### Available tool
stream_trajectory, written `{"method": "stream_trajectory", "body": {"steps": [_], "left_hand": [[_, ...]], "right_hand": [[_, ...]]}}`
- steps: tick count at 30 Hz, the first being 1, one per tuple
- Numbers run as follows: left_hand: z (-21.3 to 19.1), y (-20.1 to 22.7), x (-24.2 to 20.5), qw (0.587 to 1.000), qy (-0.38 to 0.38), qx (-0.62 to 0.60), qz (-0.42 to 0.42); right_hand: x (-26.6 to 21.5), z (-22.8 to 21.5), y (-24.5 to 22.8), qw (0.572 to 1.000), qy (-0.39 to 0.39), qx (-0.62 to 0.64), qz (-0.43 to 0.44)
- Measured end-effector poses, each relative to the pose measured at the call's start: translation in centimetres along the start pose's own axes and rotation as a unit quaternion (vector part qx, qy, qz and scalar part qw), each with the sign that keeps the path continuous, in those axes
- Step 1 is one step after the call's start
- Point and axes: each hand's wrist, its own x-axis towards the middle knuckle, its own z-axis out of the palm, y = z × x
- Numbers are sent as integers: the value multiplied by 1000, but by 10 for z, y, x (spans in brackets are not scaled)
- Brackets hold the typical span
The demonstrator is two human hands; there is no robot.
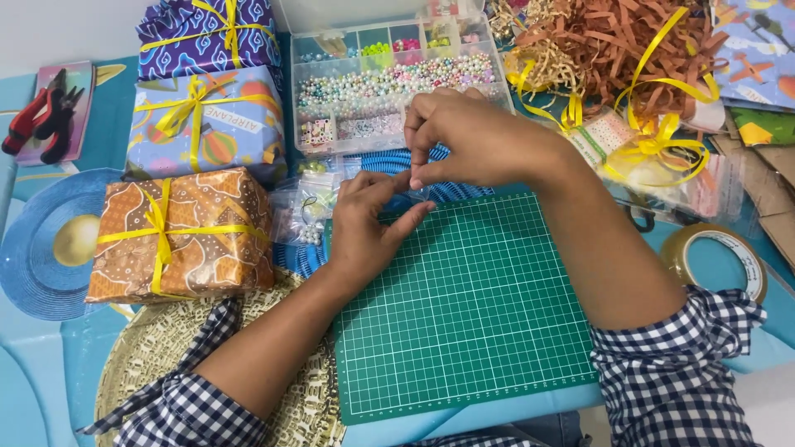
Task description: Picking up small beads and then folding and assembling a small cardboard gift box on a craft table.
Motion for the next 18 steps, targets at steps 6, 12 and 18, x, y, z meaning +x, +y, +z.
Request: {"method": "stream_trajectory", "body": {"steps": [6,12,18], "left_hand": [[0,-1,0,1000,-5,-1,2],[2,-1,0,1000,-6,-5,8],[2,-1,0,1000,-6,4,18]], "right_hand": [[-1,-1,16,999,38,-22,-9],[-21,-20,69,954,214,-166,126],[3,0,75,926,139,-261,235]]}}
